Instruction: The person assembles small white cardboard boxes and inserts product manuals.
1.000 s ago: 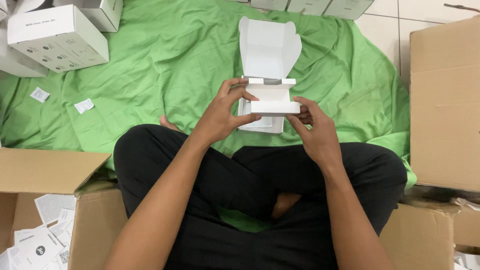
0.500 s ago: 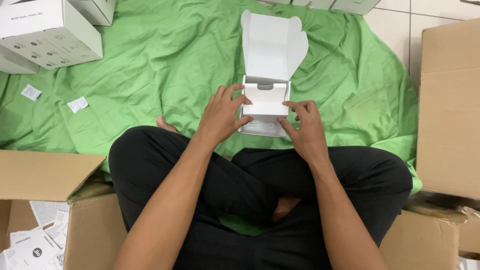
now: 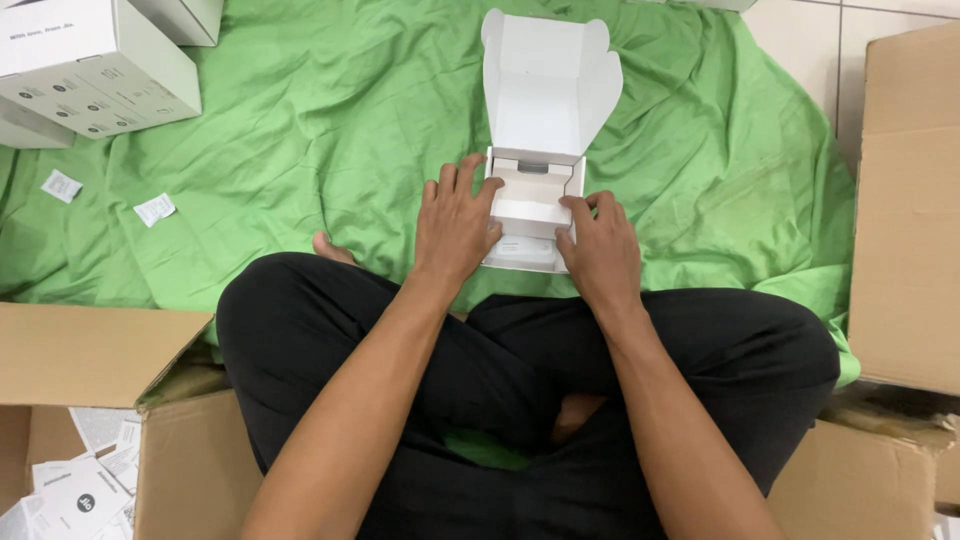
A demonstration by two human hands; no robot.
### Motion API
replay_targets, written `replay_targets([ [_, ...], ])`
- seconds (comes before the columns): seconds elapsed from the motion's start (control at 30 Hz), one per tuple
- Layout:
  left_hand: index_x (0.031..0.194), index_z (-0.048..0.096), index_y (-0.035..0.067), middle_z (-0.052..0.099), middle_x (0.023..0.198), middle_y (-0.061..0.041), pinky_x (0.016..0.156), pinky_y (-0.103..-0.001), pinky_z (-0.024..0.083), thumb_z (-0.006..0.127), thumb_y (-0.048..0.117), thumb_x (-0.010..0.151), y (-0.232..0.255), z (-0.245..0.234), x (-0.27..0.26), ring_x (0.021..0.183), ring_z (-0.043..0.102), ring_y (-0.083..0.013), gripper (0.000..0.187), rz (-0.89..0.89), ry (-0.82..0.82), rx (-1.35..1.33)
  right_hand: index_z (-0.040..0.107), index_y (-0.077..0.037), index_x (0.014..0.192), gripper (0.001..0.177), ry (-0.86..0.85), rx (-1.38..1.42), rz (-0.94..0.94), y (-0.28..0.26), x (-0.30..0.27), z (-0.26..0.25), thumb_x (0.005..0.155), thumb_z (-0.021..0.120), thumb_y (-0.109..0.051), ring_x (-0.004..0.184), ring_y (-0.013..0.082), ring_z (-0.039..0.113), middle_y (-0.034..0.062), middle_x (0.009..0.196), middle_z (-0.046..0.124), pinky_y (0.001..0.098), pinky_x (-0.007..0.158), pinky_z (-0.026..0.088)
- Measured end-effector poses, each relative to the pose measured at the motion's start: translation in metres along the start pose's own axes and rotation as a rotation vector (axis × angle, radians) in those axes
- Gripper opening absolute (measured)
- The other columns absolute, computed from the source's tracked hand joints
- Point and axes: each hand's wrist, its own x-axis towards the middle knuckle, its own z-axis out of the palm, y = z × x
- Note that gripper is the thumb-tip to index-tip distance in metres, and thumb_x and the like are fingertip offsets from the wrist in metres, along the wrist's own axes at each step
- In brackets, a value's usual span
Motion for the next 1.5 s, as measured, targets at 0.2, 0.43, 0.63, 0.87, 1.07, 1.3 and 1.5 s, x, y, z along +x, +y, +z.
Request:
replay_targets([
  [0.2,0.115,0.07,0.013,0.049,0.142,-0.008,0.092,-0.042,0.042,0.087,0.022,0.064,0.004,-0.001,-0.002,0.12,0.048,-0.0293,0.055,-0.041,-0.046,-0.002,0.066,-0.008,0.126,0.045,-0.02,-0.018,0.018,-0.003,-0.003,0.0,0.084,0.079,-0.014,0.103,0.0318,0.059,0.013,0.111,0.057,0.0445,0.085,0.05],
  [0.43,0.114,0.07,0.012,0.048,0.143,-0.009,0.09,-0.044,0.041,0.088,0.028,0.071,0.008,-0.006,-0.008,0.116,0.048,-0.0301,0.049,-0.022,-0.007,-0.022,0.064,-0.007,0.127,0.054,0.046,0.001,0.014,-0.011,-0.007,-0.011,0.078,0.084,-0.013,0.105,0.0327,0.056,0.0158,0.124,0.054,0.0456,0.087,0.047],
  [0.63,0.115,0.068,0.012,0.052,0.14,-0.01,0.089,-0.044,0.041,0.086,0.03,0.071,0.012,-0.015,-0.006,0.115,0.049,-0.0301,0.051,-0.025,-0.038,-0.007,0.064,-0.009,0.124,0.047,0.063,-0.014,-0.001,-0.007,-0.008,-0.006,0.081,0.082,-0.014,0.115,0.0334,0.055,0.015,0.124,0.054,0.0451,0.091,0.047],
  [0.87,0.149,0.048,0.006,0.06,0.128,-0.008,0.098,-0.046,0.041,0.077,0.034,0.094,0.028,-0.032,-0.009,0.115,0.053,-0.0278,0.068,-0.005,0.058,-0.269,0.058,-0.004,0.131,0.049,0.166,0.234,-0.038,-0.014,-0.012,-0.024,0.091,0.079,-0.022,0.12,0.0362,0.055,0.0173,0.127,0.055,0.0474,0.099,0.043],
  [1.07,0.151,0.053,0.016,0.063,0.141,-0.013,0.086,-0.032,0.06,0.071,0.029,0.091,0.05,-0.06,-0.004,0.103,0.073,-0.0201,0.064,-0.044,0.037,-0.738,0.047,-0.005,0.146,0.054,0.186,0.636,0.114,-0.016,-0.013,-0.035,0.099,0.069,-0.02,0.124,0.0272,0.06,0.0162,0.142,0.059,0.0394,0.1,0.048],
  [1.3,0.108,0.08,0.013,0.08,0.094,-0.007,0.078,-0.033,0.057,0.075,0.039,0.09,0.086,-0.075,0.01,0.088,0.076,-0.0216,0.033,-0.32,-0.13,-0.502,0.04,-0.005,0.152,0.056,0.265,0.815,0.174,-0.015,-0.016,-0.05,0.104,0.064,-0.02,0.132,0.0239,0.059,0.0131,0.146,0.06,0.0369,0.107,0.046],
  [1.5,0.125,0.072,0.013,0.076,0.118,-0.008,0.094,-0.036,0.057,0.07,0.03,0.099,0.12,-0.054,0.025,0.111,0.074,-0.0234,0.031,-0.005,-0.076,-0.8,0.037,-0.004,0.154,0.058,0.203,0.976,0.254,0.006,-0.024,-0.083,0.104,0.06,-0.023,0.14,0.0253,0.053,0.0145,0.154,0.051,0.0375,0.109,0.046],
])
